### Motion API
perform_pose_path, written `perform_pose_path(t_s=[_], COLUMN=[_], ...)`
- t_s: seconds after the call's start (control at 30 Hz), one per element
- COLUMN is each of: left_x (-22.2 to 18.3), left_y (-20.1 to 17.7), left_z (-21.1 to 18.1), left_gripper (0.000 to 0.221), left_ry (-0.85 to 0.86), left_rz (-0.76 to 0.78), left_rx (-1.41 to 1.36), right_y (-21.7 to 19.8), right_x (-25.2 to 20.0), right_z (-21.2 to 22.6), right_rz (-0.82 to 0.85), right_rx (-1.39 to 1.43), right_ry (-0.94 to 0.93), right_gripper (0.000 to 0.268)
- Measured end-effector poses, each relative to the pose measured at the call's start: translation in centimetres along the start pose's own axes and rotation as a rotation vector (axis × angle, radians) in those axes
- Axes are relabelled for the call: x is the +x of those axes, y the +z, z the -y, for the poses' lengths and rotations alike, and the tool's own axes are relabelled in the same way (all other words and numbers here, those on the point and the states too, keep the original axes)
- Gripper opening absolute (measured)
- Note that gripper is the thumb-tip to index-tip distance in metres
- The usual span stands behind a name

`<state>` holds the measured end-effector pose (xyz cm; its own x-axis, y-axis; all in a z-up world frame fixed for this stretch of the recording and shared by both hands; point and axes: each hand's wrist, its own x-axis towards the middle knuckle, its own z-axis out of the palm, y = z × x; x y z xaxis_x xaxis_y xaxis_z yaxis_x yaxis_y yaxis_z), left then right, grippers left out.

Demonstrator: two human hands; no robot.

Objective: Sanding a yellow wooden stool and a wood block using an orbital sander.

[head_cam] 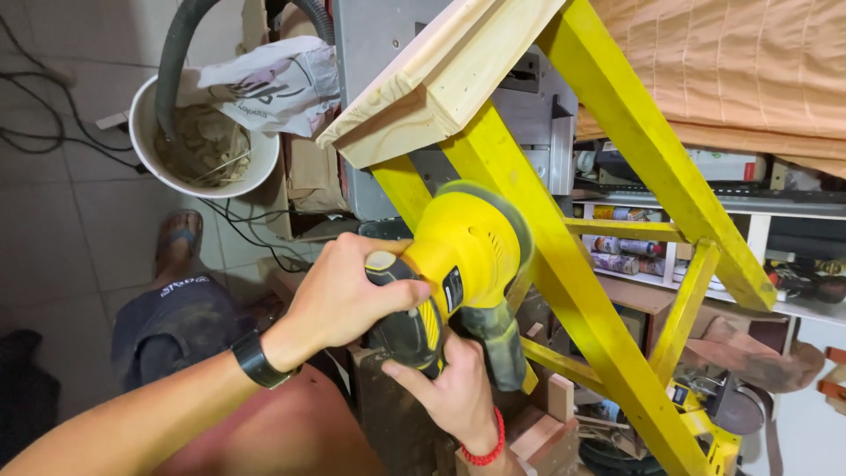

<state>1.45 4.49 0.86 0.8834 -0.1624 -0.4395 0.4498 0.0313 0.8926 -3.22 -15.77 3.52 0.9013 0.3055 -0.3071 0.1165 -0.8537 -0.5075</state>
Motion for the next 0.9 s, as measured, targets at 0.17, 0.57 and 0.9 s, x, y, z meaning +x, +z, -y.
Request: perform_pose_path(t_s=[0.17, 0.57, 0.9], left_x=[-0.5, -0.3, 0.6], left_y=[1.5, 2.7, 0.7], left_z=[-1.3, -0.4, 0.5], left_gripper=[0.024, 0.016, 0.025], left_ry=[-0.05, 0.107, 0.096], left_rz=[0.123, 0.172, 0.011], left_rx=[0.075, 0.011, -0.032], right_y=[-0.7, -0.3, -0.4], right_x=[-2.2, -4.0, -0.6], right_z=[-0.8, -2.7, 0.3], right_rz=[-0.021, -0.107, -0.038], right_rx=[0.021, -0.076, -0.08], right_ry=[0.11, 0.12, 0.077], right_gripper=[0.042, 0.039, 0.048])
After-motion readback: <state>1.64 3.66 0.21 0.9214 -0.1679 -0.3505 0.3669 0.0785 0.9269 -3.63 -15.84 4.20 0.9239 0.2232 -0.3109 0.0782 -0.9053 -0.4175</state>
